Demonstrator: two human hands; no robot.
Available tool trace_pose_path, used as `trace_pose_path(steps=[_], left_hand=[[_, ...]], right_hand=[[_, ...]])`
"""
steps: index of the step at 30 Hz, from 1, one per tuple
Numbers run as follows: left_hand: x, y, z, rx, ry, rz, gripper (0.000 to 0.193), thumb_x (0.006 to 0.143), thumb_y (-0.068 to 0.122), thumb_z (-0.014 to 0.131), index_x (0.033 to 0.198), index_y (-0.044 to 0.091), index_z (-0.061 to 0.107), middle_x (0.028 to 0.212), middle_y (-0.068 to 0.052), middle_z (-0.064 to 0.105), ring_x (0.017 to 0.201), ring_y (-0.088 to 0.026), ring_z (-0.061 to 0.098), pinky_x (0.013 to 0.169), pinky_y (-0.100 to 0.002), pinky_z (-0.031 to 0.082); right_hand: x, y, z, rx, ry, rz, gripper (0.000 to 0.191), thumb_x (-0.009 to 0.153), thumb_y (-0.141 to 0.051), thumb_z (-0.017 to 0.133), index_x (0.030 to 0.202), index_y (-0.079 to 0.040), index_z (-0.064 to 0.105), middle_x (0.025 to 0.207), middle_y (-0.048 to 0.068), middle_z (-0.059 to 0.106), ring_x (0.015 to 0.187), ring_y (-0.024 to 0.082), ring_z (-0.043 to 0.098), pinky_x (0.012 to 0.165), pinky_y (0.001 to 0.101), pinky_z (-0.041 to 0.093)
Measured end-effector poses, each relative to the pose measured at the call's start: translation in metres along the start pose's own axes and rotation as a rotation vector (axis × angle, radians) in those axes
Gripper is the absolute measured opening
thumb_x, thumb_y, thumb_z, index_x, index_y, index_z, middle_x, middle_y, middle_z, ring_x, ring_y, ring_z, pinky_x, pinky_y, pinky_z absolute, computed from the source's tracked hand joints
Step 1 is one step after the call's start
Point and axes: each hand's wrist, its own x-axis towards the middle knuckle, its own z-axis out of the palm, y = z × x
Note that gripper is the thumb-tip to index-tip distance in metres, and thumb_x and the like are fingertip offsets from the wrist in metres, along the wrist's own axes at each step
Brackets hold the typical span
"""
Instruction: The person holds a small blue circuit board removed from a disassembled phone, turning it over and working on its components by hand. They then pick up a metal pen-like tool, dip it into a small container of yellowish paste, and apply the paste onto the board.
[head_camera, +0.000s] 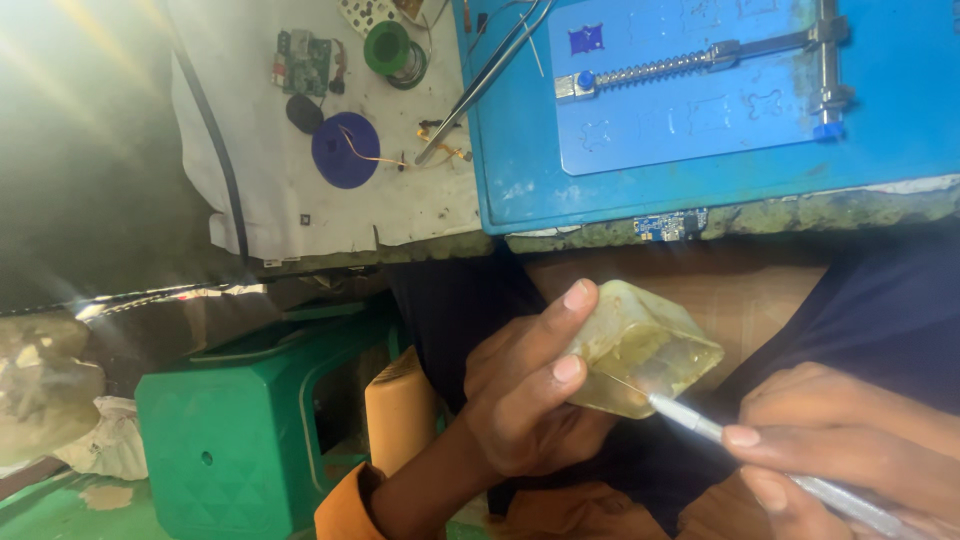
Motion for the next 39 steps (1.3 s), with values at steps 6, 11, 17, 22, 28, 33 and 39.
trace_pose_path(steps=[6, 11, 17, 22, 28, 33, 39], left_hand=[[0.001, 0.001, 0.001, 0.021, -0.005, 0.009, 0.075, 0.094, 0.014, 0.091, 0.144, 0.009, 0.035, 0.139, -0.031, 0.059, 0.107, -0.035, 0.079, 0.084, -0.036, 0.068], [0.002, 0.0, 0.0, 0.032, -0.023, 0.049, 0.074, 0.094, 0.01, 0.092, 0.143, 0.008, 0.036, 0.138, -0.032, 0.058, 0.106, -0.035, 0.079, 0.083, -0.035, 0.067], [0.005, -0.001, 0.0, 0.055, -0.016, 0.069, 0.074, 0.093, 0.01, 0.092, 0.142, 0.006, 0.036, 0.136, -0.033, 0.058, 0.104, -0.036, 0.08, 0.081, -0.036, 0.067], [0.006, -0.002, 0.001, 0.051, 0.0, 0.087, 0.073, 0.092, 0.013, 0.091, 0.14, 0.005, 0.037, 0.134, -0.034, 0.059, 0.103, -0.036, 0.079, 0.079, -0.036, 0.068], [0.005, -0.002, 0.002, 0.058, 0.002, 0.1, 0.071, 0.092, 0.013, 0.09, 0.139, 0.004, 0.037, 0.133, -0.035, 0.059, 0.104, -0.036, 0.08, 0.081, -0.037, 0.069], [0.005, -0.003, 0.004, 0.067, 0.016, 0.105, 0.07, 0.093, 0.013, 0.09, 0.139, 0.004, 0.038, 0.132, -0.034, 0.06, 0.104, -0.036, 0.079, 0.082, -0.037, 0.07], [0.005, -0.002, 0.003, 0.057, 0.016, 0.106, 0.069, 0.093, 0.014, 0.09, 0.138, 0.004, 0.039, 0.132, -0.033, 0.06, 0.106, -0.036, 0.078, 0.081, -0.038, 0.07]], right_hand=[[0.0, -0.003, 0.004, -0.024, 0.033, 0.021, 0.029, 0.087, -0.001, 0.072, 0.114, -0.012, 0.07, 0.09, 0.001, 0.074, 0.076, 0.01, 0.068, 0.07, 0.027, 0.056], [0.003, -0.008, 0.001, -0.023, -0.025, 0.056, 0.032, 0.086, 0.001, 0.071, 0.116, -0.011, 0.071, 0.091, 0.0, 0.07, 0.074, 0.008, 0.067, 0.067, 0.0238, 0.055], [0.008, -0.005, -0.006, 0.034, -0.112, 0.045, 0.039, 0.083, 0.001, 0.073, 0.12, -0.012, 0.07, 0.093, -0.001, 0.069, 0.076, 0.005, 0.067, 0.064, 0.0171, 0.055], [0.007, -0.005, -0.007, 0.047, -0.13, 0.057, 0.041, 0.083, 0.001, 0.074, 0.121, -0.012, 0.07, 0.094, 0.0, 0.069, 0.077, 0.006, 0.067, 0.063, 0.0162, 0.055], [0.007, -0.003, -0.005, 0.022, -0.103, 0.046, 0.041, 0.083, 0.001, 0.075, 0.121, -0.013, 0.071, 0.094, -0.001, 0.072, 0.077, 0.005, 0.067, 0.064, 0.0153, 0.055], [0.006, -0.003, -0.011, 0.079, -0.181, 0.088, 0.044, 0.081, 0.0, 0.075, 0.123, -0.012, 0.07, 0.095, 0.0, 0.07, 0.078, 0.005, 0.068, 0.063, 0.0148, 0.056], [0.001, 0.0, -0.007, 0.063, -0.118, 0.098, 0.042, 0.083, 0.001, 0.074, 0.122, -0.013, 0.071, 0.095, -0.001, 0.07, 0.078, 0.004, 0.068, 0.063, 0.0146, 0.056]])
